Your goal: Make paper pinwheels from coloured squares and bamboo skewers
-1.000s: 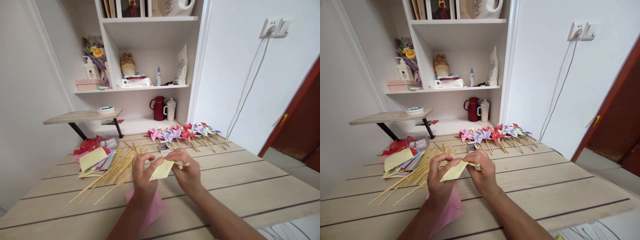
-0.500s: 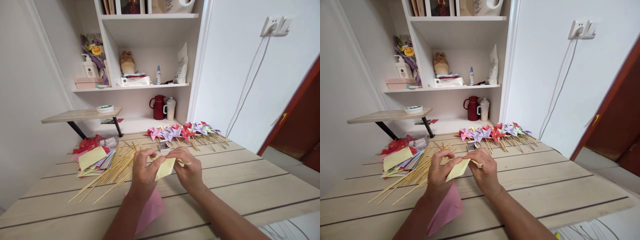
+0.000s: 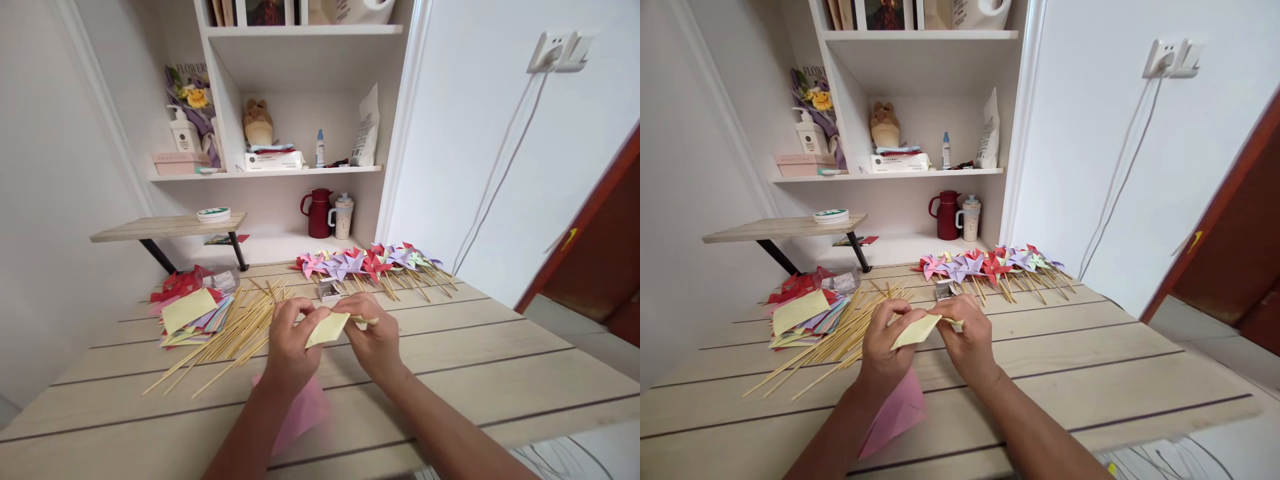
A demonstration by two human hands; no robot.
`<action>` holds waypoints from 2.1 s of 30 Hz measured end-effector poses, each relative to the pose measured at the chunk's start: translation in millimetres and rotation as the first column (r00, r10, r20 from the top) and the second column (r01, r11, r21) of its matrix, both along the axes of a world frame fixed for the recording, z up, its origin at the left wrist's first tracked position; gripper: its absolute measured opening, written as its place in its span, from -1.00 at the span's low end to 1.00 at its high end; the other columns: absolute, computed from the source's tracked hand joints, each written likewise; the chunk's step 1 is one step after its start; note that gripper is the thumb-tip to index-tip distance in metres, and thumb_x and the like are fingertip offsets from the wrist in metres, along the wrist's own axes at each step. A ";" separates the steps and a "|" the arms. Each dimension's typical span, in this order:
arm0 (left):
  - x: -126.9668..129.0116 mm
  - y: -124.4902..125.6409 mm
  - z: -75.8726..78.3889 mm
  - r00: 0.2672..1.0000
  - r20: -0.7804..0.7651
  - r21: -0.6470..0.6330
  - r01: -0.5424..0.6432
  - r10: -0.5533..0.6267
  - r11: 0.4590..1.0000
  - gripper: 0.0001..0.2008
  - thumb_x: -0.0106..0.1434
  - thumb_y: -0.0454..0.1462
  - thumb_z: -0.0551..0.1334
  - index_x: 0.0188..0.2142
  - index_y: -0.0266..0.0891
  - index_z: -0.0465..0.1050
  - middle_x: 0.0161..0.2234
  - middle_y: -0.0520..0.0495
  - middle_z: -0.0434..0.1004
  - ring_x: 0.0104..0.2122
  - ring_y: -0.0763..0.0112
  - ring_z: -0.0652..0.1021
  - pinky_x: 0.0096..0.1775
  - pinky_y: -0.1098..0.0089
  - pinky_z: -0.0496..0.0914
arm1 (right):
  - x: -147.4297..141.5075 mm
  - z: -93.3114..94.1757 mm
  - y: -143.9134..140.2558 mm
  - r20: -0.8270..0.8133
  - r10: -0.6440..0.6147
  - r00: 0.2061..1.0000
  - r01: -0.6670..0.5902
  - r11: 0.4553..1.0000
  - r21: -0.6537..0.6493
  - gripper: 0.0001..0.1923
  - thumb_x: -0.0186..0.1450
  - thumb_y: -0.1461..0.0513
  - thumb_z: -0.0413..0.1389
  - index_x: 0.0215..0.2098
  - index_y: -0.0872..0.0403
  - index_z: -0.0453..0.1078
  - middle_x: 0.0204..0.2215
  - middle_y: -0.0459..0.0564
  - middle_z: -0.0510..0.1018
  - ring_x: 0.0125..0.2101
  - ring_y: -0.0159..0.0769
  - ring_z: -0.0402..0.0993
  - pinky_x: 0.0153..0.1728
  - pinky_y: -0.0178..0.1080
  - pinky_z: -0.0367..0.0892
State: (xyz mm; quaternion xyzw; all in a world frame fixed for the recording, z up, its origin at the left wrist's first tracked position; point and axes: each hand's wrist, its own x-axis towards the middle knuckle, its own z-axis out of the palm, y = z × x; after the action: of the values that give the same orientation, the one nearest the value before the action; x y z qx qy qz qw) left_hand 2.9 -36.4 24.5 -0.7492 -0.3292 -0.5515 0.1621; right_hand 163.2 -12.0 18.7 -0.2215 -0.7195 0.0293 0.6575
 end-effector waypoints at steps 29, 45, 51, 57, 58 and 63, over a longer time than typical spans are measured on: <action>-96.6 1.2 6.5 0.196 0.905 -0.409 0.161 0.377 0.898 -0.81 0.09 -0.24 0.22 -0.34 -0.30 0.53 -0.56 0.11 0.37 -0.55 0.53 0.36 -0.39 0.44 0.29 | 19.0 -8.8 28.1 -0.397 -0.195 0.897 -0.035 0.863 -0.504 -0.82 0.14 0.14 0.28 -0.35 0.08 0.51 -0.42 -0.04 0.58 -0.38 -0.22 0.48 -0.34 -0.19 0.37; -86.8 -10.3 -30.1 0.901 -0.177 -0.624 -0.415 0.397 0.662 -0.81 0.17 -0.40 0.24 -0.37 -0.11 0.61 -0.22 -0.11 0.57 -0.10 0.09 0.47 -0.01 0.09 0.24 | 16.9 -11.2 30.0 -0.390 -0.125 0.912 -0.124 0.823 -0.554 -0.77 0.10 0.11 0.31 -0.36 0.09 0.53 -0.44 -0.03 0.58 -0.43 -0.26 0.43 -0.40 -0.21 0.32; -82.7 -7.7 -31.4 0.788 -0.437 -0.493 -0.613 0.433 0.618 -0.83 0.28 -0.35 0.21 -0.29 -0.11 0.58 -0.16 -0.10 0.57 -0.05 0.14 0.47 0.04 0.07 0.19 | 16.5 -9.1 29.6 -0.417 -0.116 0.901 -0.154 0.814 -0.560 -0.76 0.09 0.11 0.32 -0.37 0.10 0.53 -0.45 -0.03 0.58 -0.44 -0.25 0.44 -0.41 -0.22 0.33; -84.7 -11.3 -35.5 0.723 -0.424 -0.428 -0.690 0.545 0.583 -0.73 0.32 -0.35 0.11 -0.20 -0.11 0.60 -0.03 -0.17 0.56 0.02 0.09 0.46 0.07 0.03 0.20 | 16.7 -9.1 29.8 -0.405 -0.127 0.906 -0.133 0.822 -0.554 -0.73 0.10 0.09 0.31 -0.35 0.11 0.54 -0.43 0.01 0.61 -0.43 -0.23 0.46 -0.38 -0.19 0.36; -85.1 -11.9 -35.9 0.705 -0.429 -0.414 -0.709 0.565 0.571 -0.70 0.33 -0.37 0.08 -0.16 -0.12 0.59 0.01 -0.19 0.55 0.04 0.08 0.45 0.07 0.03 0.21 | 16.6 -9.2 29.6 -0.398 -0.130 0.908 -0.125 0.823 -0.554 -0.73 0.10 0.08 0.31 -0.35 0.11 0.55 -0.43 0.02 0.61 -0.43 -0.22 0.46 -0.38 -0.19 0.36; -86.2 -12.2 -37.4 0.618 -0.490 -0.385 -0.786 0.615 0.483 -0.60 0.32 -0.40 0.02 0.04 -0.19 0.51 0.16 -0.29 0.44 0.13 0.01 0.40 0.11 0.01 0.21 | 15.9 -11.5 29.2 -0.374 -0.146 0.916 -0.102 0.816 -0.569 -0.75 0.11 0.09 0.31 -0.37 0.10 0.55 -0.45 0.00 0.60 -0.43 -0.22 0.47 -0.40 -0.20 0.35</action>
State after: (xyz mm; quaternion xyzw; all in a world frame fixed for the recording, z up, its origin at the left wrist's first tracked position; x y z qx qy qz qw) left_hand -83.3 -48.6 -13.0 -0.6279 -0.7289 -0.1955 0.1904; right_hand 179.1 17.2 7.3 -0.4078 -0.5237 0.2829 0.6924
